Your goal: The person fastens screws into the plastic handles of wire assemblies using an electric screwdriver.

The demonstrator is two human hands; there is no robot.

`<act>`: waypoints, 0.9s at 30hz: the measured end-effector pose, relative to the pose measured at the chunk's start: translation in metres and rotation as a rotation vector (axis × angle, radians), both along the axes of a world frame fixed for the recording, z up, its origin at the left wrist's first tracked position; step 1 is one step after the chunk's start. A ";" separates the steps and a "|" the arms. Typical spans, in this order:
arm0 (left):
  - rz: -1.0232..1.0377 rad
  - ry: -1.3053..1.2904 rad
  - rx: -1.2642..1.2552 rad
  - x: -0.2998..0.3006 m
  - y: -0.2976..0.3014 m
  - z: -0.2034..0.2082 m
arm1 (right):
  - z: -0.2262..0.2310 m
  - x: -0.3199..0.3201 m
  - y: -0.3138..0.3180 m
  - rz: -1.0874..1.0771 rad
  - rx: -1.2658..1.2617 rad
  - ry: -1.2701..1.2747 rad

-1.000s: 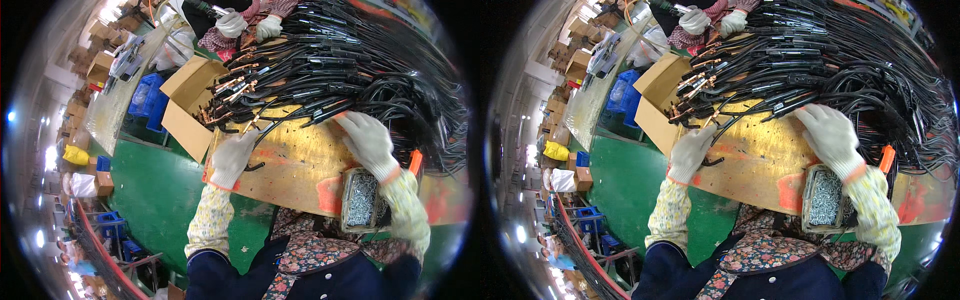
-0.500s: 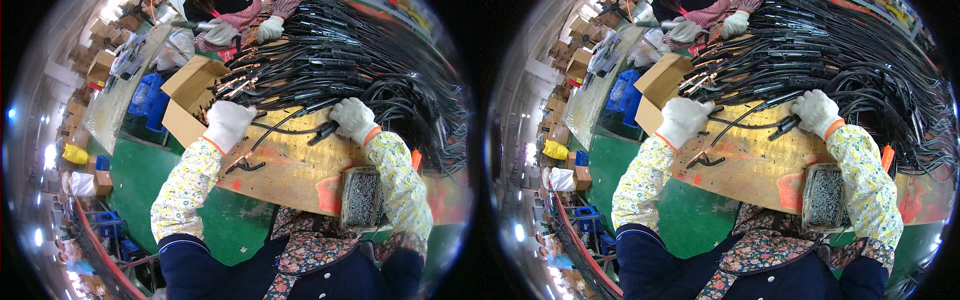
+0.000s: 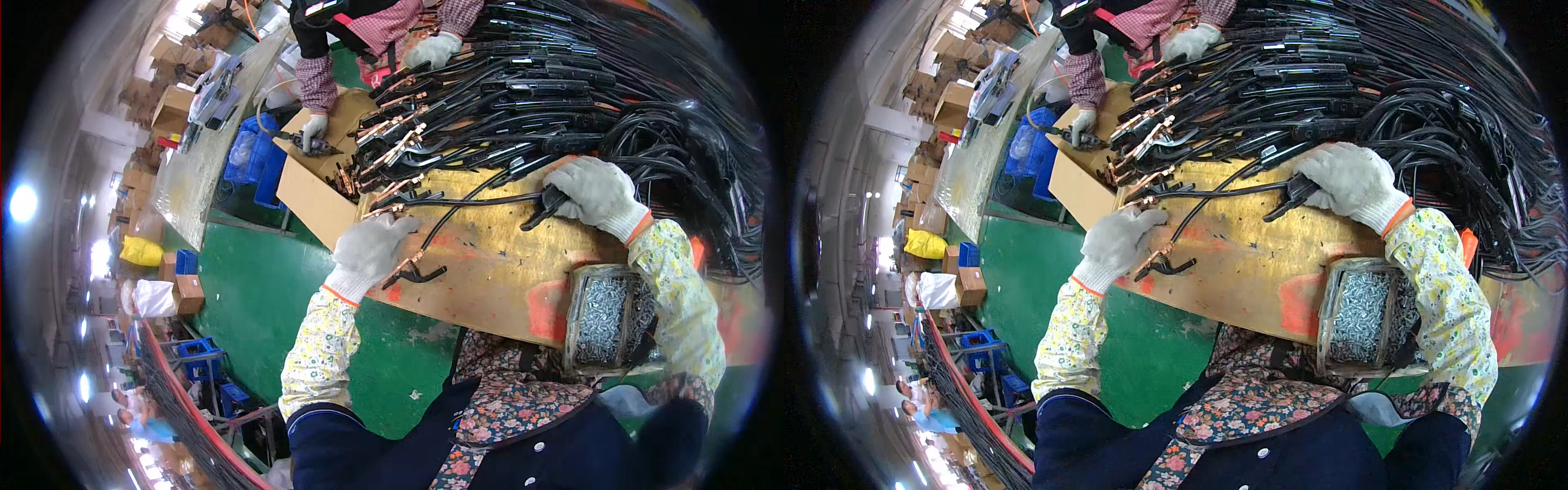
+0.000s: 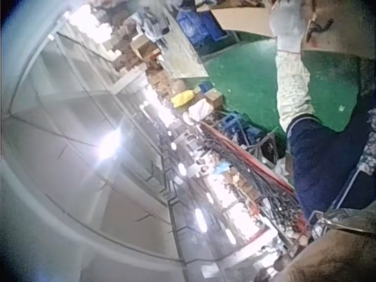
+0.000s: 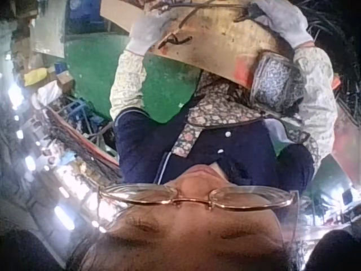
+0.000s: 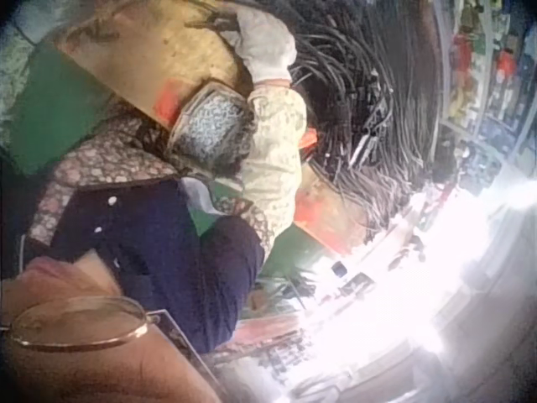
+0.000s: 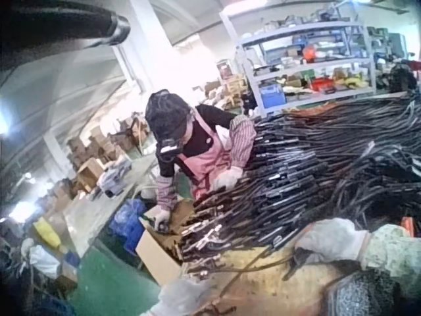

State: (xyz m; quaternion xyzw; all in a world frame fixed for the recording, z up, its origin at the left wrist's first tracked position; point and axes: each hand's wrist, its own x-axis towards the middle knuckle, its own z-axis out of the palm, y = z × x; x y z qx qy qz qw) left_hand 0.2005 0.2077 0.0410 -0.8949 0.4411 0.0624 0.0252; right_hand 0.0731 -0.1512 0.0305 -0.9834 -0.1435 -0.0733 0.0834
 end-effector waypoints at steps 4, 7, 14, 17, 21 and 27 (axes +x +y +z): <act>0.096 0.012 0.195 0.008 0.018 -0.021 | 0.000 0.000 0.006 -0.014 0.005 -0.045; 0.033 -0.016 0.120 0.015 0.034 -0.013 | -0.006 0.003 0.009 -0.021 -0.048 -0.044; -0.047 -0.034 -0.248 -0.006 0.044 0.058 | 0.010 0.037 0.080 0.061 -0.134 -0.224; 0.272 0.329 -0.423 -0.030 0.031 0.074 | 0.020 0.052 0.135 0.134 -0.133 -0.374; 0.358 0.432 -0.638 -0.044 0.026 0.067 | 0.037 0.043 0.158 0.202 -0.116 -0.444; 0.379 0.512 -0.951 -0.064 -0.024 0.042 | 0.069 0.022 0.132 0.094 -0.089 -0.551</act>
